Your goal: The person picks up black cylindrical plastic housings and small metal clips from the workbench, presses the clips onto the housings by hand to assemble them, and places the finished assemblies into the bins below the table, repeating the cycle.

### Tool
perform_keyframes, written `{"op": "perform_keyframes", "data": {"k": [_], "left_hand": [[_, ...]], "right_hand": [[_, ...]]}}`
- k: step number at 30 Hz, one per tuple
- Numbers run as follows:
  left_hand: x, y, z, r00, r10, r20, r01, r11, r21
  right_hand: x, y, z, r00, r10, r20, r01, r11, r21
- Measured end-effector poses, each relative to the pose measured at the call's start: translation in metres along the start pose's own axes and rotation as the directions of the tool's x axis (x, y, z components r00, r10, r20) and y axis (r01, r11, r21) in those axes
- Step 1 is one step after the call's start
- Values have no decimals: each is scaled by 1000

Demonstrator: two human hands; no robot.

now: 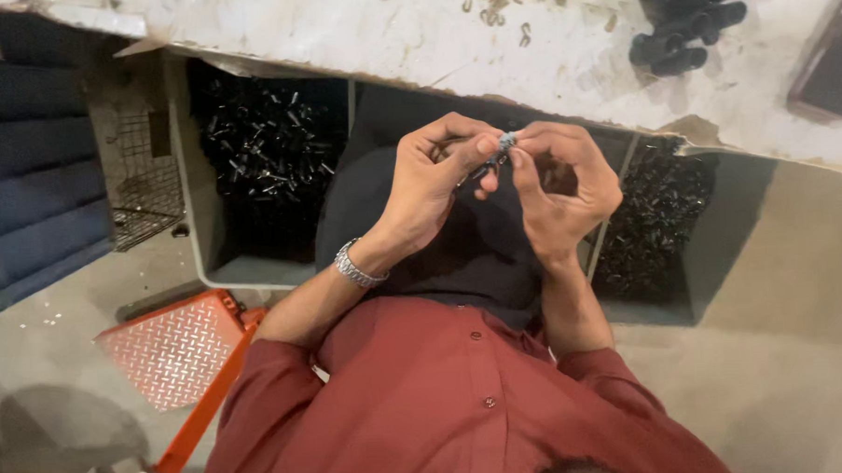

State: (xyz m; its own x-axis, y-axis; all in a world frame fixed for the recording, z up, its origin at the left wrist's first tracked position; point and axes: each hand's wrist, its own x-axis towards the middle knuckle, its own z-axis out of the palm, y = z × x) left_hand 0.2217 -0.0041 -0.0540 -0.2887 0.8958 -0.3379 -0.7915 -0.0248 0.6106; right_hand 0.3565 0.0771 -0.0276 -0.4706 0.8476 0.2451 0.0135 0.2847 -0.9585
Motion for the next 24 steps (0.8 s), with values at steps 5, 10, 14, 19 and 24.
{"op": "perform_keyframes", "data": {"k": [5, 10, 14, 19, 24], "left_hand": [[-5, 19, 12, 982, 187, 20, -178, 888, 424], [7, 40, 14, 925, 33, 377, -331, 557, 762], [46, 63, 22, 813, -258, 523, -490, 182, 852], [189, 83, 62, 690, 240, 683, -710, 40, 703], [268, 78, 83, 668, 307, 678, -639, -232, 734]], "right_hand": [[1, -4, -18, 986, 135, 98, -130, 990, -57], [0, 8, -42, 788, 537, 301, -613, 638, 466], [-11, 8, -52, 941, 260, 215, -327, 858, 395], [-15, 7, -65, 993, -15, 120, -12, 975, 221], [-24, -1, -71, 980, 189, 59, -188, 797, 574]]}}
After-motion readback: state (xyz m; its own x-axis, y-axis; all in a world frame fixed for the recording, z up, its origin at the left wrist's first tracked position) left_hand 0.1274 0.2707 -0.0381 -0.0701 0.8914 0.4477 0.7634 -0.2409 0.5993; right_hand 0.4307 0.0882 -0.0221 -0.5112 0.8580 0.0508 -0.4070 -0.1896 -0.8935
